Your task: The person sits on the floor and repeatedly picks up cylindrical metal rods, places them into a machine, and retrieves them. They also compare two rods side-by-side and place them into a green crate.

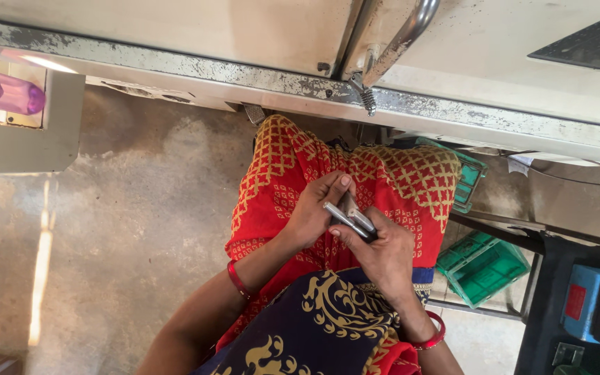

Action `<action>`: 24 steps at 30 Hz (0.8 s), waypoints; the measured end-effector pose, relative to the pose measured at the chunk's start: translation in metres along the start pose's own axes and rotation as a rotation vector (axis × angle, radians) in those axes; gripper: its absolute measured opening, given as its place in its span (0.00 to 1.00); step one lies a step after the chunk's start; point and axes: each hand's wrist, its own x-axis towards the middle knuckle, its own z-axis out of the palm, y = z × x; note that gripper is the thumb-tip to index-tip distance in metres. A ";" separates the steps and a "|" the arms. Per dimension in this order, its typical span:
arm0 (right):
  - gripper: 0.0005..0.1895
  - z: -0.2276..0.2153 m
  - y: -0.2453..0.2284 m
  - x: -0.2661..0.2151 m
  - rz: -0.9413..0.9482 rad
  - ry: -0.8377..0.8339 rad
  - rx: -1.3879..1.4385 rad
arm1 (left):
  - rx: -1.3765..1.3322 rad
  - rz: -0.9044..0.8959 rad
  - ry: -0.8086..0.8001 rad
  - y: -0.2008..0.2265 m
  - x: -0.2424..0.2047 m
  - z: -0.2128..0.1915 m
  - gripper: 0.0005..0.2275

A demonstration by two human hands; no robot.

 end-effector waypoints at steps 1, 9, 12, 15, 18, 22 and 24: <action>0.20 0.000 0.000 0.000 -0.002 -0.006 -0.046 | -0.006 -0.022 -0.005 0.000 0.000 0.000 0.16; 0.18 -0.010 -0.008 0.002 -0.037 -0.104 -0.034 | 0.076 0.056 -0.073 -0.009 0.000 -0.002 0.18; 0.14 -0.008 -0.002 0.003 0.041 -0.174 0.054 | 0.119 0.063 -0.089 -0.013 0.000 -0.002 0.19; 0.13 0.003 0.009 -0.002 0.020 -0.094 0.023 | 0.078 -0.016 -0.021 -0.017 0.005 -0.002 0.18; 0.14 0.014 0.015 -0.007 -0.104 0.040 -0.117 | 0.073 -0.047 0.062 -0.024 0.012 -0.005 0.17; 0.21 0.008 0.011 -0.008 -0.147 0.082 -0.121 | -0.104 -0.192 0.185 -0.034 0.022 -0.011 0.16; 0.21 -0.003 0.008 -0.006 0.035 -0.107 -0.073 | -0.215 -0.239 0.146 -0.040 0.020 -0.012 0.16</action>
